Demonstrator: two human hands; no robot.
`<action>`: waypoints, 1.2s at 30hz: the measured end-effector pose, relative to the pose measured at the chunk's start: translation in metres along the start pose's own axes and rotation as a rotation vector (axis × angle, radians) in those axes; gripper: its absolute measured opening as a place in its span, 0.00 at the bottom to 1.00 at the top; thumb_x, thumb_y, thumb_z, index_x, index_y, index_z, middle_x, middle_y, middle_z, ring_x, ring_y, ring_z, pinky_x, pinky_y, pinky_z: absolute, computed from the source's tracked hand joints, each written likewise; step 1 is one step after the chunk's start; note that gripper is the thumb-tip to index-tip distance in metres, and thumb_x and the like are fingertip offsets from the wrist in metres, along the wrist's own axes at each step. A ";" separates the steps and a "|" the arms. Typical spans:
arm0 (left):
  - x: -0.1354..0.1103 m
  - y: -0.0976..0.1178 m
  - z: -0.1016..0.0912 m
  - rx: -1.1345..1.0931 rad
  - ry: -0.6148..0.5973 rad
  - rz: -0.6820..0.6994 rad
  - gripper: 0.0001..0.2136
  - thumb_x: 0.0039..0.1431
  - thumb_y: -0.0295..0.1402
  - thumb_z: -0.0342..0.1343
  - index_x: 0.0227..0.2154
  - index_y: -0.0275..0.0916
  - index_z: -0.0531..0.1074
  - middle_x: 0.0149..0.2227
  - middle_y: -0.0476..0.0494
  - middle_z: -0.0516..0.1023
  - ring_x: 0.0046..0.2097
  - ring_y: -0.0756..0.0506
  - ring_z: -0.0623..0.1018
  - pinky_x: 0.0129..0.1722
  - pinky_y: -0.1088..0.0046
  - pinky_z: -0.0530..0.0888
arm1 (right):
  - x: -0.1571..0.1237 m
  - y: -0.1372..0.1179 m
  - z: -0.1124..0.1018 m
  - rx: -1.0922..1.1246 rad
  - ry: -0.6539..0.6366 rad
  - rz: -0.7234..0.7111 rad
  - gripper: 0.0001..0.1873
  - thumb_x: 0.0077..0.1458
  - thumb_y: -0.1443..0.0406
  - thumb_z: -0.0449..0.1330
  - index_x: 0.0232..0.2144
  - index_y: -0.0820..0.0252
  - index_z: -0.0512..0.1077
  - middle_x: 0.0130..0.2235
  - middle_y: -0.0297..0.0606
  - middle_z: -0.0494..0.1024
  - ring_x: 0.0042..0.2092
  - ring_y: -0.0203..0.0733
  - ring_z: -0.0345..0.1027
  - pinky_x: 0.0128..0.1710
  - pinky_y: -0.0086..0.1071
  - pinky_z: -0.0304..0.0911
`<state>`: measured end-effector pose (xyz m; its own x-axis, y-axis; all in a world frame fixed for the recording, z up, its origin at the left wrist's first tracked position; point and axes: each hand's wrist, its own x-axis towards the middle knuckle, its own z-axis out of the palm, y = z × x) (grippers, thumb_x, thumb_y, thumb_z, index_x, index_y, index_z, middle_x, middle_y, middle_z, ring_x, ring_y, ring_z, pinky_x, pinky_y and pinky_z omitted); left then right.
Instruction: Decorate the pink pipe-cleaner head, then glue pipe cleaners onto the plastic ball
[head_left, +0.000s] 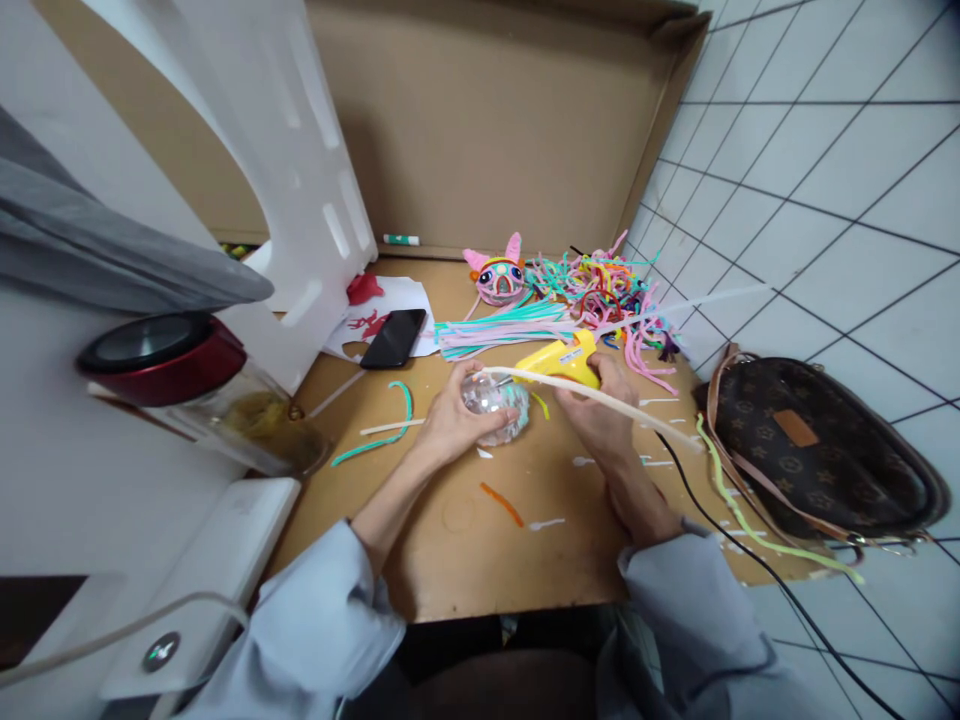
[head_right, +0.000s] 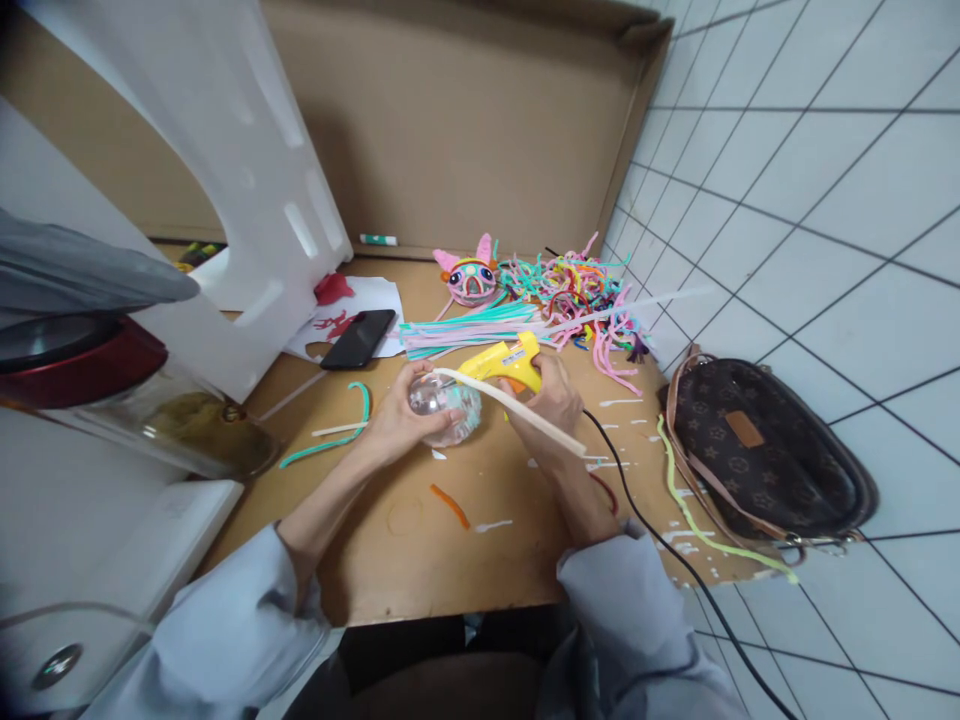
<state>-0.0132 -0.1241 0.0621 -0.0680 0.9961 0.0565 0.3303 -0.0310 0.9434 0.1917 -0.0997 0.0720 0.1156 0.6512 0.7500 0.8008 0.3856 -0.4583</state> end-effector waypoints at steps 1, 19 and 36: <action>0.000 0.000 0.000 0.000 0.000 0.001 0.37 0.37 0.45 0.69 0.52 0.43 0.64 0.47 0.44 0.75 0.45 0.42 0.77 0.48 0.64 0.73 | 0.000 0.000 0.000 0.005 -0.011 0.001 0.16 0.49 0.54 0.61 0.37 0.57 0.72 0.36 0.42 0.81 0.37 0.49 0.74 0.36 0.38 0.68; 0.001 0.002 0.000 -0.045 -0.013 0.026 0.34 0.36 0.42 0.69 0.49 0.41 0.65 0.43 0.47 0.76 0.42 0.44 0.76 0.45 0.67 0.73 | 0.003 0.003 -0.004 0.035 -0.031 -0.032 0.14 0.50 0.55 0.61 0.36 0.56 0.70 0.35 0.40 0.78 0.35 0.47 0.72 0.35 0.37 0.66; 0.002 0.000 0.000 -0.053 -0.039 0.015 0.34 0.37 0.43 0.69 0.49 0.41 0.66 0.40 0.49 0.76 0.35 0.48 0.74 0.36 0.72 0.72 | 0.004 0.005 -0.005 0.070 -0.075 -0.040 0.12 0.50 0.56 0.60 0.35 0.55 0.68 0.36 0.39 0.77 0.36 0.46 0.71 0.37 0.37 0.66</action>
<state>-0.0132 -0.1221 0.0623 -0.0265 0.9979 0.0593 0.2809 -0.0495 0.9585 0.1994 -0.0988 0.0750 0.0376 0.6808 0.7315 0.7606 0.4553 -0.4628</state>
